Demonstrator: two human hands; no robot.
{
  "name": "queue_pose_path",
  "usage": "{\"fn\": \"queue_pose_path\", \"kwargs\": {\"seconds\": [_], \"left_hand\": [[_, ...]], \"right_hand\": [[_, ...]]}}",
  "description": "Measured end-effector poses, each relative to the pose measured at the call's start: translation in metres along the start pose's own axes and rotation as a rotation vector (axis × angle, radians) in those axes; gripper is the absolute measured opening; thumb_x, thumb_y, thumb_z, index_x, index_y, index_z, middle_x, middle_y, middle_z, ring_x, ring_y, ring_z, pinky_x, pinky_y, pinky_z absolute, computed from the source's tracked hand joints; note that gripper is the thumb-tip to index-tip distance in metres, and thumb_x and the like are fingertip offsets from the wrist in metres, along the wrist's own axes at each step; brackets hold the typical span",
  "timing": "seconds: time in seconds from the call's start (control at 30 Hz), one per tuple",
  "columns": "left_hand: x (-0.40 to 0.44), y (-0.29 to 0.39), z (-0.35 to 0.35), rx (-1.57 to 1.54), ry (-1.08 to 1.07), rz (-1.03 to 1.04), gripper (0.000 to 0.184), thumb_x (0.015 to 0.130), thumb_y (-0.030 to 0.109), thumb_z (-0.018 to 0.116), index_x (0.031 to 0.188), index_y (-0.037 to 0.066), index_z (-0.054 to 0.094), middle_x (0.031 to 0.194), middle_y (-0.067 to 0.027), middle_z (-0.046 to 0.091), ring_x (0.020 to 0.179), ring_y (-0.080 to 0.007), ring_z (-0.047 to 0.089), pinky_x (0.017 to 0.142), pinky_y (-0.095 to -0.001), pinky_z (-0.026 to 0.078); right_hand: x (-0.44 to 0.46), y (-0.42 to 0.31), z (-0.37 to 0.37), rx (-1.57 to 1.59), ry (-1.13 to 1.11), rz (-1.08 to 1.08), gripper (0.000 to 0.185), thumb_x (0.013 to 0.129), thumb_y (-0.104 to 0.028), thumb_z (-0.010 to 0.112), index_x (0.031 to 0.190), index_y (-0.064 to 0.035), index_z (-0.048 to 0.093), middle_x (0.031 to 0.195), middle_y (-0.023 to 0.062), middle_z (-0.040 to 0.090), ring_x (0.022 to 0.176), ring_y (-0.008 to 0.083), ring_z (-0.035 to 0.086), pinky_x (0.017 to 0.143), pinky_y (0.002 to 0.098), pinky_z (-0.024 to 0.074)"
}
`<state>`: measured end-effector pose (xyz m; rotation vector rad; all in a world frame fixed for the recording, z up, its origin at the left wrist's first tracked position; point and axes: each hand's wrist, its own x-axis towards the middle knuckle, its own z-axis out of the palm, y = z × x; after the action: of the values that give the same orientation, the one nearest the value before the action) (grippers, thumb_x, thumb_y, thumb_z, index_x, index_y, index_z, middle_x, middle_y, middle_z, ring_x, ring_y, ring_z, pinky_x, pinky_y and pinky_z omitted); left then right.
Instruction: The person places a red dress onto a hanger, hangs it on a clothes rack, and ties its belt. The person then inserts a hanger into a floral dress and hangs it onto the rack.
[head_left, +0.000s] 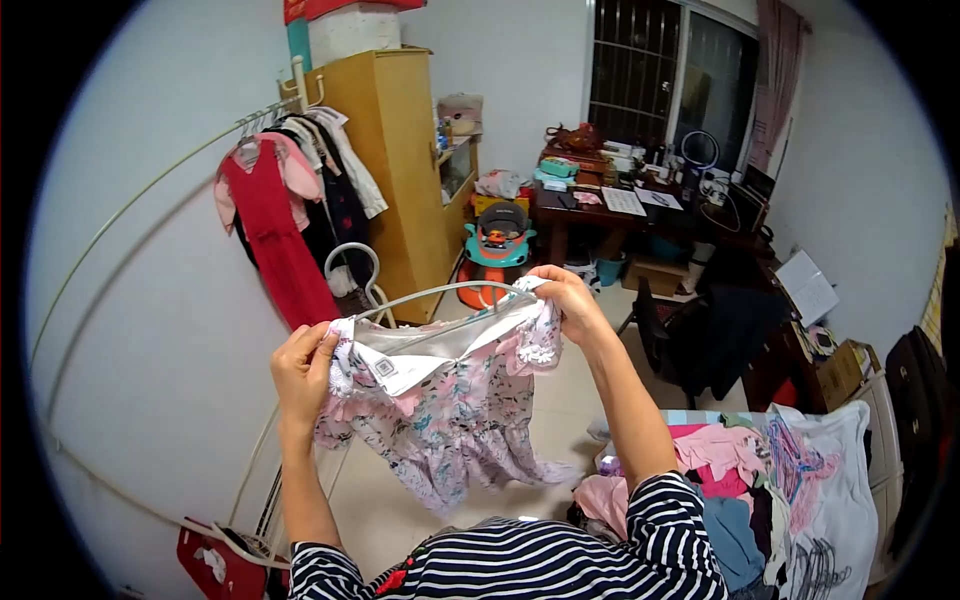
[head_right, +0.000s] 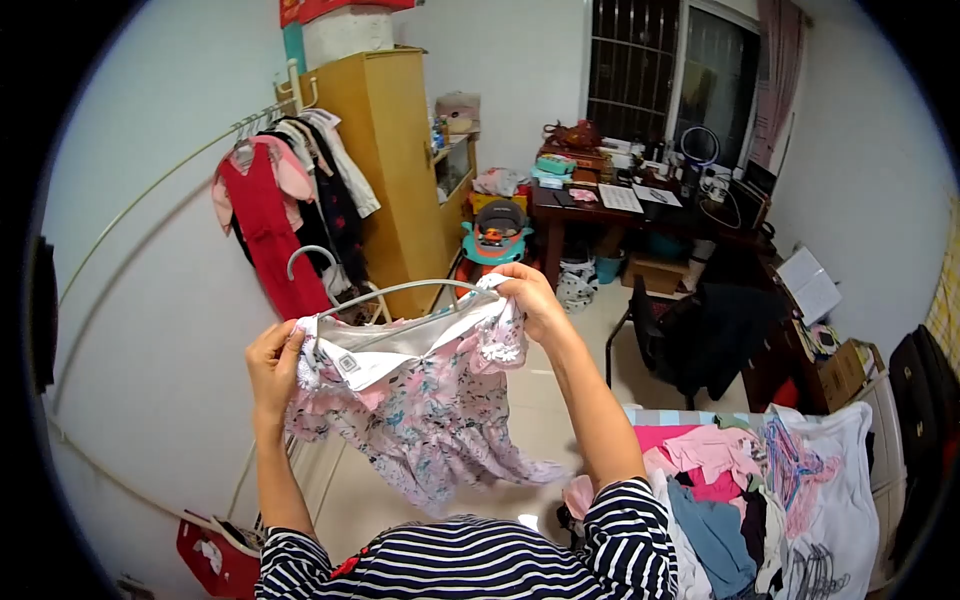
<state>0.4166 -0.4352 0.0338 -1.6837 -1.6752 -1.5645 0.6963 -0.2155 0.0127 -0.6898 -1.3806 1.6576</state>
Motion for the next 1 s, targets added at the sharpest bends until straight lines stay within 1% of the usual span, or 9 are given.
{"fn": "queue_pose_path", "kwargs": {"seconds": [0.07,0.17,0.23,0.3,0.7,0.83,0.9,0.97,1.0], "left_hand": [[-0.001,-0.005,-0.008,0.066,0.013,0.032,0.01,0.079,0.005,0.063,0.086,-0.002,0.064,0.061,-0.0074,0.051,0.052,-0.0156,0.047,0.05,-0.0263,0.036],[-0.004,-0.012,-0.018,0.15,0.045,0.052,0.01,0.079,0.005,0.063,0.086,-0.001,0.065,0.062,-0.0081,0.052,0.051,-0.0168,0.046,0.049,-0.0269,0.037],[-0.007,-0.018,-0.025,0.178,0.077,0.042,0.009,0.079,0.006,0.063,0.086,-0.001,0.065,0.06,-0.0081,0.05,0.05,-0.0172,0.045,0.048,-0.0284,0.036],[-0.01,-0.027,-0.036,0.229,0.098,-0.006,0.01,0.08,0.007,0.063,0.087,0.001,0.066,0.059,-0.0079,0.048,0.049,-0.0174,0.045,0.047,-0.0298,0.035],[-0.023,-0.068,-0.069,0.351,0.082,-0.068,0.011,0.078,0.009,0.064,0.086,0.002,0.067,0.058,-0.0086,0.049,0.049,-0.0205,0.047,0.047,-0.0317,0.035],[-0.022,-0.08,-0.059,0.353,0.092,-0.058,0.01,0.077,0.009,0.064,0.085,0.003,0.066,0.062,-0.0098,0.054,0.052,-0.0225,0.051,0.049,-0.0319,0.038],[-0.02,-0.082,-0.046,0.312,0.002,-0.034,0.011,0.077,0.011,0.064,0.085,0.003,0.066,0.066,-0.0107,0.057,0.056,-0.0238,0.055,0.051,-0.0328,0.041],[-0.018,-0.088,-0.039,0.278,-0.019,-0.013,0.013,0.077,0.013,0.065,0.086,0.003,0.066,0.069,-0.0115,0.059,0.057,-0.0236,0.056,0.053,-0.0326,0.042],[-0.016,-0.091,-0.039,0.237,-0.014,-0.16,0.015,0.078,0.013,0.065,0.088,0.002,0.066,0.072,-0.0121,0.061,0.058,-0.0226,0.056,0.055,-0.0315,0.043]], "right_hand": [[0.016,0.011,0.016,0.212,0.016,0.065,0.017,0.076,0.001,0.05,0.092,-0.0007,0.057,0.081,0.0077,0.061,0.069,0.0147,0.059,0.064,0.0294,0.0516],[0.035,0.03,0.038,0.058,0.029,0.025,0.01,0.076,-0.004,0.056,0.086,-0.0017,0.055,0.077,0.0041,0.059,0.065,0.0115,0.056,0.06,0.0242,0.0456],[0.045,0.04,0.05,-0.256,0.091,-0.105,0.01,0.073,-0.008,0.062,0.079,-0.0032,0.056,0.07,0.003,0.058,0.064,0.0115,0.054,0.058,0.0254,0.0417],[0.052,0.046,0.064,-0.739,0.223,-0.377,0.011,0.07,-0.01,0.062,0.075,-0.0024,0.056,0.066,0.0049,0.057,0.064,0.0136,0.054,0.058,0.0286,0.0423],[0.097,0.069,0.117,-0.564,0.063,-0.274,0.013,0.067,-0.01,0.062,0.076,-0.0016,0.057,0.066,0.0078,0.058,0.062,0.0156,0.055,0.057,0.0301,0.0434],[0.095,0.067,0.152,-0.561,-0.082,-0.301,0.013,0.069,-0.009,0.059,0.08,-0.0021,0.058,0.067,0.0083,0.058,0.062,0.0164,0.056,0.058,0.0305,0.0442],[0.09,0.066,0.177,-0.543,-0.188,-0.276,0.015,0.071,-0.008,0.058,0.084,-0.0023,0.057,0.07,0.0084,0.058,0.067,0.0164,0.057,0.061,0.0299,0.0452],[0.077,0.06,0.199,-0.566,-0.4,-0.412,0.017,0.076,-0.01,0.058,0.089,-0.0015,0.055,0.079,0.0037,0.057,0.072,0.0114,0.052,0.065,0.0255,0.0428],[0.074,0.056,0.207,-0.621,-0.507,-0.523,0.025,0.078,-0.014,0.059,0.099,-0.0007,0.054,0.079,0.006,0.056,0.074,0.0133,0.053,0.069,0.0268,0.0434]]}}
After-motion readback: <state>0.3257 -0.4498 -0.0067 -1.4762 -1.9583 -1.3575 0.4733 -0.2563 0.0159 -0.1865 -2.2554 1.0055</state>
